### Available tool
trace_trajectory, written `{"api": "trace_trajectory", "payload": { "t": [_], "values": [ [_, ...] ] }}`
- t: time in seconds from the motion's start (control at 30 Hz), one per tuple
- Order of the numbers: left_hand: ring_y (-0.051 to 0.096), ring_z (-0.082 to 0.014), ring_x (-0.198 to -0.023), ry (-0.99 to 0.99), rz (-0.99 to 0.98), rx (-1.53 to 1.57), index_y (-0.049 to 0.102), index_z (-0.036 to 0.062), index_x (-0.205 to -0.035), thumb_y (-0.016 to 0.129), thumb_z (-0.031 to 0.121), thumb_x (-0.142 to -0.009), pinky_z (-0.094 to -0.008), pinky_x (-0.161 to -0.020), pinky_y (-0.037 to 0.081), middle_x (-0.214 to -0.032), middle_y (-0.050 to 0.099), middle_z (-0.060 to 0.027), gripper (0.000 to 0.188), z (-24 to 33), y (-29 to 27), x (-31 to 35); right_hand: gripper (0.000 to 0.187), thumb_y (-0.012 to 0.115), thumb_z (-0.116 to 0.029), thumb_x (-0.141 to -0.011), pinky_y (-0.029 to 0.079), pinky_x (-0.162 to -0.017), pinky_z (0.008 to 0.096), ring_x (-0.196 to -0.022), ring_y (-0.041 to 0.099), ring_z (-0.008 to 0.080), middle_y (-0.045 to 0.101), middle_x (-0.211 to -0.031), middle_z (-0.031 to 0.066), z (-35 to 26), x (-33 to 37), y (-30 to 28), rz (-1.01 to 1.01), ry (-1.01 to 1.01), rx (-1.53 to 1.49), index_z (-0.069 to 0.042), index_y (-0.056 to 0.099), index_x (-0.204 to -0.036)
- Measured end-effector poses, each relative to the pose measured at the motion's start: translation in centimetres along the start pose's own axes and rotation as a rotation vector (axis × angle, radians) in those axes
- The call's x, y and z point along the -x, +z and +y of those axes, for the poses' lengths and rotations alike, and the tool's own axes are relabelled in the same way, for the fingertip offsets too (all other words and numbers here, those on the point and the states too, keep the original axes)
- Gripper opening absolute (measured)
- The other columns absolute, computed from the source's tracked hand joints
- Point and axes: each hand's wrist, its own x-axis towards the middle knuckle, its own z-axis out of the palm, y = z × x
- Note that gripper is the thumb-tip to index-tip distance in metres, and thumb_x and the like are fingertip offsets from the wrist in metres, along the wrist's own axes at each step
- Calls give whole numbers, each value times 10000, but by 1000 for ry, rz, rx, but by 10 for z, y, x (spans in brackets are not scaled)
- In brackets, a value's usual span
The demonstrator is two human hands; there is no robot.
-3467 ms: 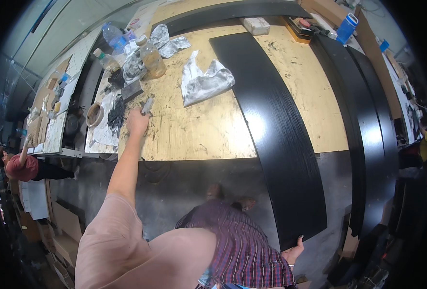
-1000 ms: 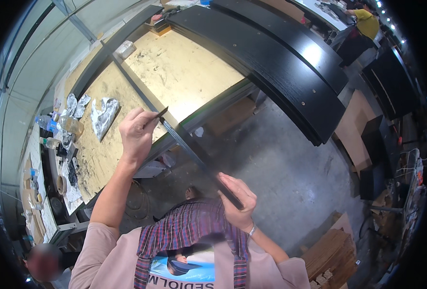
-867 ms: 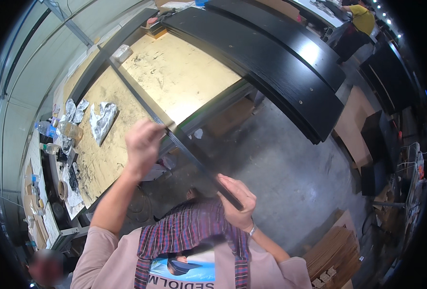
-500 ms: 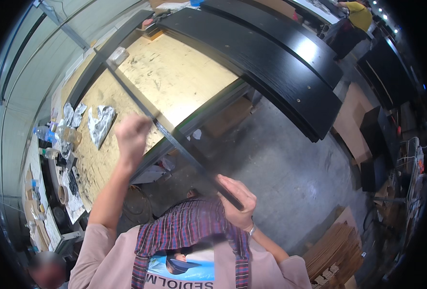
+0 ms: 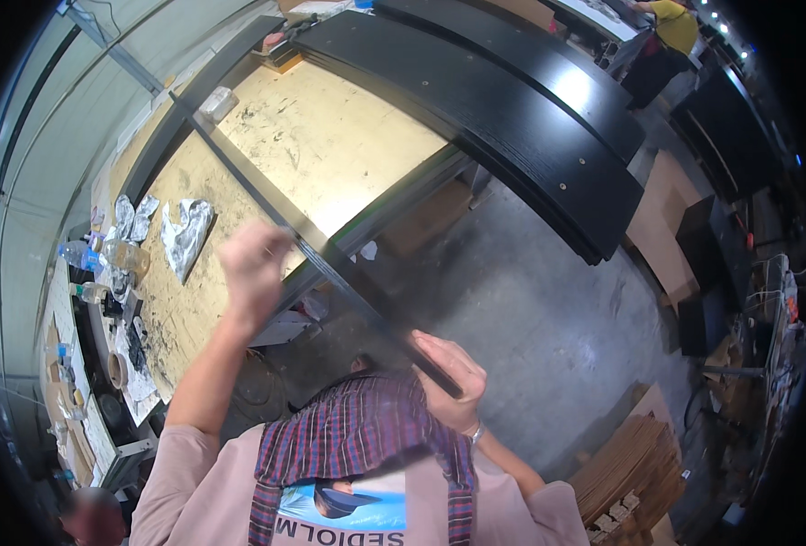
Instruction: The person wipes a black wooden plank with a white cloth, then uses a sanding block to smooth the edges. They repeat this process, flipping the plank to work on different sides and edges.
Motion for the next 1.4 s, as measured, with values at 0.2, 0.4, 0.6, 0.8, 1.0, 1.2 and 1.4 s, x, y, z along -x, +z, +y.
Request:
{"api": "trace_trajectory", "payload": {
  "t": [0.2, 0.4, 0.6, 0.8, 1.0, 1.2, 1.4],
  "values": [
    [555, -254, -598, -5, -84, 33, 626, 38, -706, 648, -39, -704, -350, -533, 446, -650, 566, -94, 80, 9, 2, 9, 370, 686, 147, -675, 532, -832, 323, -948, 691, 290, 698, -1040, 200, -2, -1, -1, 12, 39, -30, 48, 683, -1031],
    [537, -255, -581, 125, -84, 8, 596, 56, -691, 623, -43, -674, -379, -516, 440, -629, 521, -104, 105, 22, 2, 9, 374, 678, 145, -676, 526, -851, 315, -957, 691, 286, 698, -1047, 197, -4, -2, -2, 11, 65, -12, 52, 683, -1038],
    [575, -280, -653, 67, -406, 418, 632, 44, -727, 714, -12, -658, -376, -603, 492, -672, 555, -105, 120, 62, -5, 14, 382, 679, 153, -661, 528, -852, 322, -957, 692, 285, 702, -1037, 194, 0, 0, -1, 28, 50, -14, 55, 683, -1030],
    [547, -82, -782, -856, -467, 765, 578, -14, -1133, 611, 38, -887, -223, -690, 456, -870, 595, -35, 254, 16, -36, 7, 369, 687, 157, -652, 533, -844, 332, -948, 694, 294, 703, -1029, 197, 0, 1, 0, 40, 40, -35, 62, 680, -1009],
    [565, -97, -752, -826, -330, 760, 596, -7, -1034, 603, 101, -903, -266, -651, 452, -815, 587, -24, 169, 14, -25, 15, 379, 694, 154, -644, 538, -834, 336, -936, 696, 305, 700, -1028, 206, 1, -1, -2, 6, 12, 8, 59, 675, -1011],
    [509, -65, -636, -766, -485, 534, 618, -31, -900, 551, 139, -964, -221, -557, 414, -691, 580, -9, 194, -8, -15, 27, 406, 694, 155, -631, 546, -813, 350, -920, 697, 330, 698, -1020, 217, 2, 1, 1, -19, -56, 35, 52, 664, -1023],
    [534, -137, -549, -700, -466, 284, 594, -20, -821, 552, 151, -954, -304, -530, 434, -614, 566, -65, 220, 4, -15, 25, 414, 699, 155, -625, 551, -808, 357, -910, 698, 337, 695, -1004, 229, 4, 4, 2, -55, -84, 70, 56, 658, -1025]
  ]
}}
